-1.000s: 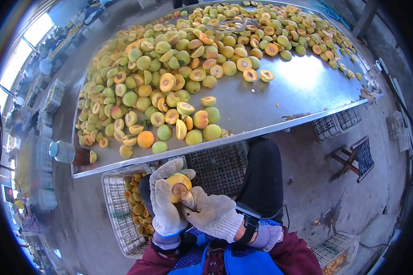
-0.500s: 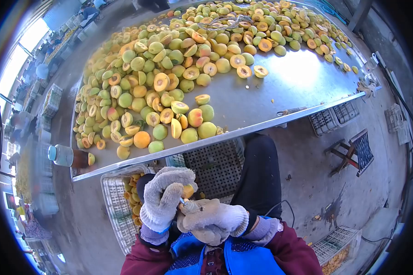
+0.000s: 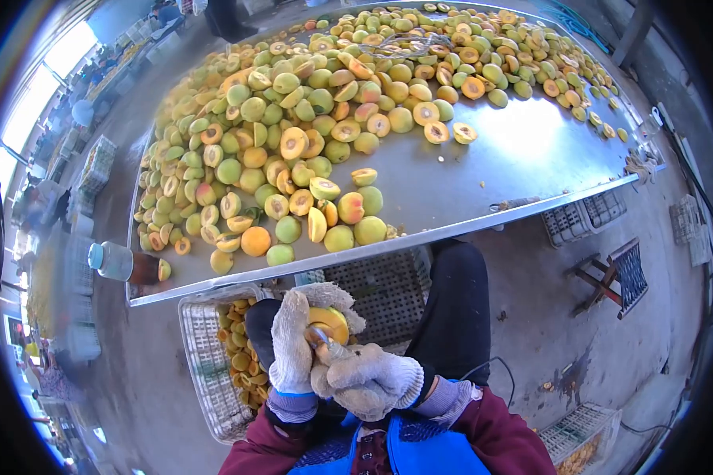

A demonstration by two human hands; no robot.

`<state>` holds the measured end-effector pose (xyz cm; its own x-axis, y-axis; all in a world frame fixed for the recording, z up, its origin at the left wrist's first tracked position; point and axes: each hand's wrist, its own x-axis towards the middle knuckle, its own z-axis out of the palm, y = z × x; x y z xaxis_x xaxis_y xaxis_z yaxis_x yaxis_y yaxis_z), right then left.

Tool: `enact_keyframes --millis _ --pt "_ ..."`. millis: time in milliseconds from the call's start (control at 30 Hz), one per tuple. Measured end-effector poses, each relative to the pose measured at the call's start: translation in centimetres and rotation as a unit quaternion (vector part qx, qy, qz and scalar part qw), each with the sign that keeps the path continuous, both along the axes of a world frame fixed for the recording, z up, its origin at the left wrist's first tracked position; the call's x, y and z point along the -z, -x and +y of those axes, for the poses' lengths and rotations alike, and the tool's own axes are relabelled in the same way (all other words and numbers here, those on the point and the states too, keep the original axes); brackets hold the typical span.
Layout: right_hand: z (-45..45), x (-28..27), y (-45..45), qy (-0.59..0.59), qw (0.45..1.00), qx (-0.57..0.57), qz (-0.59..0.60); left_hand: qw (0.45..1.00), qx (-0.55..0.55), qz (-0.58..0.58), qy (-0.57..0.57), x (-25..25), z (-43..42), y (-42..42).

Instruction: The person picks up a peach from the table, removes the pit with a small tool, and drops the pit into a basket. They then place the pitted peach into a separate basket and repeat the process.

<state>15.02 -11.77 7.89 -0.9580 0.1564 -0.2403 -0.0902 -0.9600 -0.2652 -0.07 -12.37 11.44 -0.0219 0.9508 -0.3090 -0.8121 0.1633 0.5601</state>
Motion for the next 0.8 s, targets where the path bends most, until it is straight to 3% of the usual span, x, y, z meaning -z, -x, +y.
enact_keyframes --millis 33,67,133,200,267,300,333,367,433,467,500,533,600,667,700,733,767,800 --pt "0.1 -0.2 0.7 -0.068 0.996 0.009 0.062 0.981 0.007 -0.196 0.005 0.7 0.2 0.4" --pt "0.1 -0.5 1.1 -0.133 0.983 0.016 0.123 0.990 -0.064 -0.068 0.109 0.4 0.5 0.1" --pt "1.2 -0.8 0.9 -0.108 0.984 0.029 0.139 0.985 -0.093 -0.041 0.140 0.9 0.0 0.7" --pt "2.8 -0.7 -0.3 -0.049 0.996 -0.081 0.002 0.977 -0.126 0.139 0.104 0.5 -1.0 3.6" --pt "3.3 -0.6 -0.9 -0.056 0.995 -0.054 -0.059 0.916 -0.222 0.313 0.121 3.4 -2.7 8.6" --pt "3.6 -0.6 -1.0 -0.064 0.991 -0.020 -0.118 0.774 -0.169 0.592 0.146 6.3 -3.8 12.8" --pt "3.6 -0.7 -1.0 -0.068 0.981 0.013 -0.179 0.554 -0.096 0.812 0.159 8.2 -4.6 15.6" --pt "4.4 -1.9 -1.0 -0.141 0.952 -0.025 -0.272 0.553 -0.096 0.812 0.159 7.7 -3.8 15.3" --pt "4.4 -0.9 -0.3 -0.140 0.954 -0.025 -0.264 0.410 -0.161 0.897 0.023 5.8 0.1 13.4" --pt "4.0 0.1 0.0 -0.136 0.956 -0.030 -0.257 0.532 -0.116 0.839 0.014 5.0 2.5 12.3" --pt "3.4 1.9 0.4 -0.148 0.958 -0.024 -0.244 0.565 -0.082 0.821 0.017 6.7 4.5 12.0" --pt "3.7 1.0 0.6 -0.150 0.958 -0.023 -0.244 0.545 -0.016 0.838 0.015 7.2 7.2 11.8" --pt "4.5 -1.7 0.7 -0.202 0.930 -0.063 -0.300 0.443 0.062 0.894 0.018 10.1 11.0 11.6" --pt "4.7 -1.7 0.6 -0.219 0.920 -0.044 -0.322 0.401 0.134 0.903 0.073 10.5 13.7 11.6" --pt "4.7 -1.5 0.3 -0.286 0.890 -0.035 -0.353 0.402 0.134 0.903 0.068 10.4 14.0 11.7" --pt "4.5 -1.3 0.1 -0.349 0.855 -0.029 -0.383 0.495 0.118 0.859 0.064 10.2 13.9 12.2" --pt "4.5 -1.0 0.0 -0.349 0.854 -0.026 -0.385 0.582 0.099 0.805 0.059 10.0 13.9 12.7" --pt "4.5 -0.7 0.0 -0.380 0.829 -0.035 -0.408 0.582 0.102 0.805 0.055 9.8 13.4 13.0"
